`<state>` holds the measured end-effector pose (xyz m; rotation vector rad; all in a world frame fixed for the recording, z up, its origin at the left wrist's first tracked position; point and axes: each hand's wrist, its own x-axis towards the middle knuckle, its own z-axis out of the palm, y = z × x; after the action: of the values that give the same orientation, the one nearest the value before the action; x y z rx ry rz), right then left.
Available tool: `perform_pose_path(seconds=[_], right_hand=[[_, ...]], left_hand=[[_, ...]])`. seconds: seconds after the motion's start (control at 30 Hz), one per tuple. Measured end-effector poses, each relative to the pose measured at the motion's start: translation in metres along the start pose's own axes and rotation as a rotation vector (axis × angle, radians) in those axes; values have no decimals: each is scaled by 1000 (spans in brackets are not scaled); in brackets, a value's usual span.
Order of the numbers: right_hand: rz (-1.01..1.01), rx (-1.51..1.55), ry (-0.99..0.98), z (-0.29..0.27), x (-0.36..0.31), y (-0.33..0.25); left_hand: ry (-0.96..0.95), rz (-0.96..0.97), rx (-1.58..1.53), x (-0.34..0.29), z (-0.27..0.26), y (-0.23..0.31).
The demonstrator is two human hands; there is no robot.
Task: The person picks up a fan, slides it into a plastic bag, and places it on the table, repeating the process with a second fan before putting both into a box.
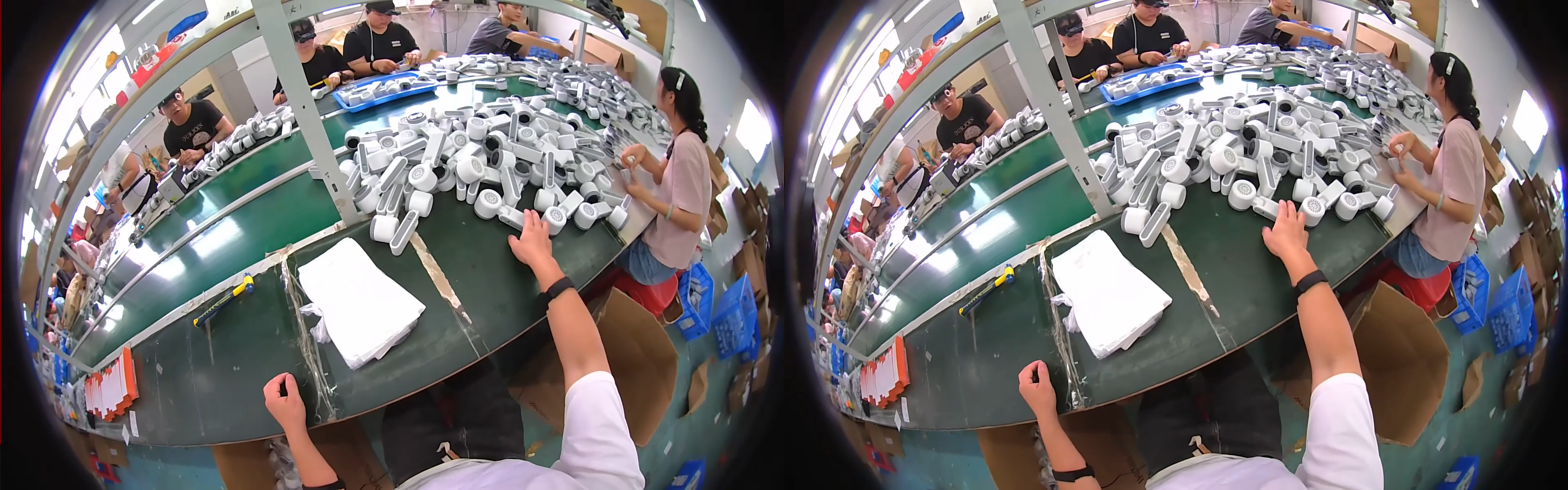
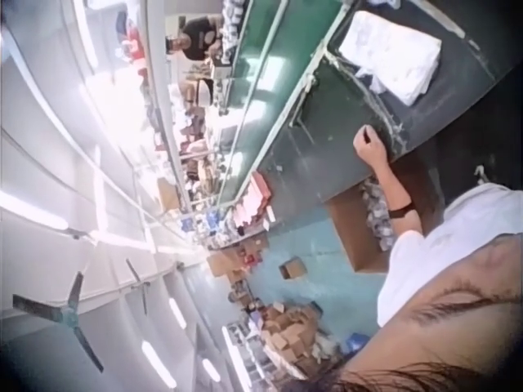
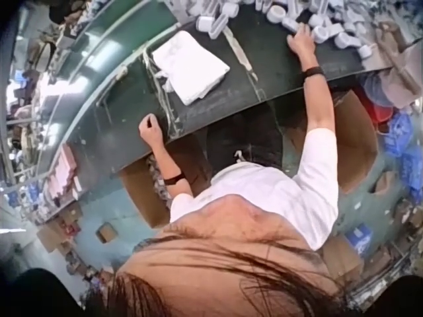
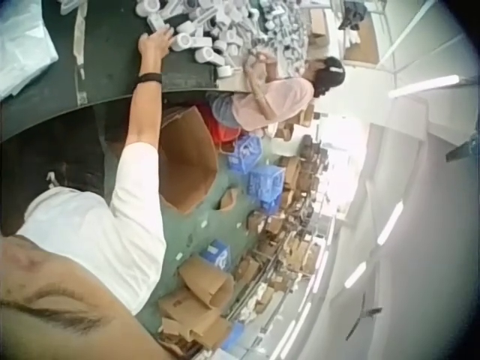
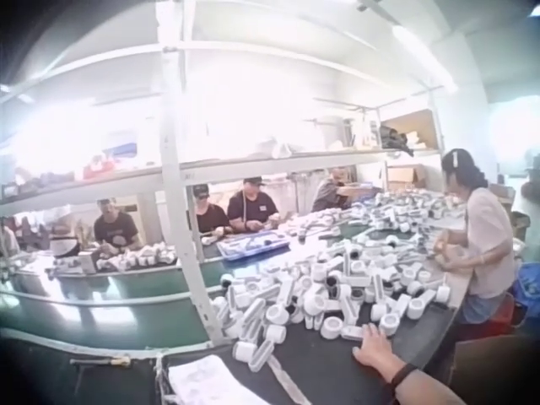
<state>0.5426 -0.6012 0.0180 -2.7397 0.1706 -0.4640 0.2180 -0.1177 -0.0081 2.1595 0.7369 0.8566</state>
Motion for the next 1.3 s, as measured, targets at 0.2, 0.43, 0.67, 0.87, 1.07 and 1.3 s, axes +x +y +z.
perform_pose_path(seconds=[0.2,0.43,0.67,0.87,1.07,1.3], right_hand=[[28,-112,-248,-8,3,-7],[93,881,-334,-19,-61,-10],[524,1732,-559,-34,-171,-85],[365,1669,-503,-23,-193,-88],[305,1602,-486,-21,-194,-89],[283,1613,-474,-22,-195,-89]], left_hand=[[5,-74,-4,-1,-6,-1],[1,-36,3,5,-4,-1],[-306,371,-94,-10,24,133],[-411,715,146,-4,64,149],[-437,704,192,4,70,147],[-466,700,221,6,71,152]])
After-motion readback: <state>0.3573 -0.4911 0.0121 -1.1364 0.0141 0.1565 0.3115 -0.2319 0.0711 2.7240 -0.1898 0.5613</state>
